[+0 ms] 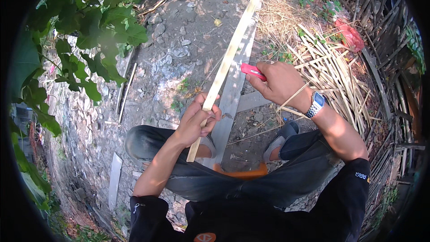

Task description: The person sits on a small stool outdoors and uses a red utility knife to shave thin strips from a long bamboo stick. They hold the stick with their left hand and scrape along its length with the knife in their right hand, occasionally rotating the stick to work on different sides.

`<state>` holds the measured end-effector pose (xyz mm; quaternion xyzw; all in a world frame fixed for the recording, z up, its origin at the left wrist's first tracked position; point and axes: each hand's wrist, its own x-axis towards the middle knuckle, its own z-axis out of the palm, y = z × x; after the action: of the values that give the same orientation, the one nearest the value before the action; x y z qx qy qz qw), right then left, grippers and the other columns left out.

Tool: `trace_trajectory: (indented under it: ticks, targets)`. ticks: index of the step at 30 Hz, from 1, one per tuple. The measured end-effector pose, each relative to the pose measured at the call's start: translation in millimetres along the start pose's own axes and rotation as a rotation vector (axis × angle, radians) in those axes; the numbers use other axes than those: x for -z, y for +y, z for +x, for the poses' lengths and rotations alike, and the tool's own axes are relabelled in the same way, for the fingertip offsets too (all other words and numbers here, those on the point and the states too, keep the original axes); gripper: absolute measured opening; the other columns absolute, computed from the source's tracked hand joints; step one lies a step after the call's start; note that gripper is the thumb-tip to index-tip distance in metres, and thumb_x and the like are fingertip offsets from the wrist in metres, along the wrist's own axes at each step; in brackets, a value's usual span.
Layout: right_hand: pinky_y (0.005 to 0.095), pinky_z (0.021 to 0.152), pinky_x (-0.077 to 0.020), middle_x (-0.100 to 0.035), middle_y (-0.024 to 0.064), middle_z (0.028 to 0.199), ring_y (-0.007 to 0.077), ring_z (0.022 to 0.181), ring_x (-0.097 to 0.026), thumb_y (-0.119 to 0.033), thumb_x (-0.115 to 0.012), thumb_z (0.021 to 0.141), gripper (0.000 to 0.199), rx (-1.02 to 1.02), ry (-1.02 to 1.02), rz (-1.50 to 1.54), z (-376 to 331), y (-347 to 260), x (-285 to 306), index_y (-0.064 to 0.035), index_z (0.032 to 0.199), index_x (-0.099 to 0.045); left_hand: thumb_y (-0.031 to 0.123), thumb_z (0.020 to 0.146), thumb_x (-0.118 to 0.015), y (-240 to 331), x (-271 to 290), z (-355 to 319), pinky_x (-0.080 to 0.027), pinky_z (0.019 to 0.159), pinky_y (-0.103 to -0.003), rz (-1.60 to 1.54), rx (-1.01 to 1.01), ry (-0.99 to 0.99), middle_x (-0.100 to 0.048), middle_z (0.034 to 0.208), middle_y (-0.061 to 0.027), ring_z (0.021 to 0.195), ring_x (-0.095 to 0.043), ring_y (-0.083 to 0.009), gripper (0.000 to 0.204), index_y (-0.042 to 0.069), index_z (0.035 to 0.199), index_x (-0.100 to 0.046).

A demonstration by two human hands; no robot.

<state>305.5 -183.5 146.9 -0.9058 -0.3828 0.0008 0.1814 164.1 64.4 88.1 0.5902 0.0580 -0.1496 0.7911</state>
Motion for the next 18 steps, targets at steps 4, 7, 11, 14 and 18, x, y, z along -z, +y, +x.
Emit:
trace_trajectory:
  ticks: [4, 7, 11, 14, 18]
  targets:
    - [0.0504, 0.062, -0.0491, -0.059, 0.0219, 0.059, 0.0428, 0.057, -0.061, -0.050, -0.055, 0.100, 0.058, -0.145, -0.393, 0.348, 10, 22, -16, 0.0009, 0.075, -0.068, 0.030, 0.107, -0.044, 2, -9, 21, -0.022, 0.039, -0.021, -0.092, 0.093, -0.060, -0.045, 0.071, -0.0011, 0.047, -0.033, -0.0052, 0.040, 0.008, 0.141, -0.047]
    - [0.0496, 0.064, -0.0501, -0.057, 0.0220, 0.057, 0.0431, 0.058, -0.061, -0.052, -0.056, 0.100, 0.060, -0.079, -0.149, 0.301, 1, 18, -27, 0.0010, 0.074, -0.068, 0.042, 0.112, -0.039, -10, -7, 31, -0.025, 0.041, -0.022, -0.179, 0.100, -0.128, -0.035, 0.070, 0.0030, 0.049, -0.032, -0.0049, 0.050, 0.009, 0.149, -0.041]
    - [0.0518, 0.068, -0.0511, -0.063, 0.0238, 0.066, 0.0435, 0.068, -0.066, -0.050, -0.056, 0.100, 0.056, -0.110, -0.188, 0.248, 6, 2, -27, -0.0015, 0.076, -0.070, 0.041, 0.112, -0.038, -15, -16, 37, -0.026, 0.040, -0.023, -0.147, 0.111, 0.001, -0.036, 0.069, 0.0033, 0.047, -0.033, -0.0054, 0.046, 0.008, 0.143, -0.044]
    - [0.0520, 0.064, -0.0502, -0.061, 0.0235, 0.064, 0.0437, 0.067, -0.065, -0.052, -0.053, 0.102, 0.060, -0.055, -0.272, 0.263, 7, -5, -30, -0.0011, 0.074, -0.067, 0.039, 0.112, -0.040, -19, -19, 43, -0.027, 0.039, -0.023, -0.087, 0.110, 0.017, -0.036, 0.068, 0.0037, 0.046, -0.033, -0.0052, 0.037, 0.008, 0.128, -0.050]
    - [0.0526, 0.072, -0.0526, -0.067, 0.0234, 0.071, 0.0443, 0.072, -0.067, -0.048, -0.051, 0.103, 0.054, -0.039, -0.355, 0.329, 7, -9, -40, -0.0019, 0.082, -0.072, 0.037, 0.110, -0.047, -22, -20, 46, -0.027, 0.038, -0.023, -0.026, 0.124, 0.025, -0.037, 0.067, 0.0044, 0.045, -0.033, -0.0046, 0.029, 0.008, 0.113, -0.053]
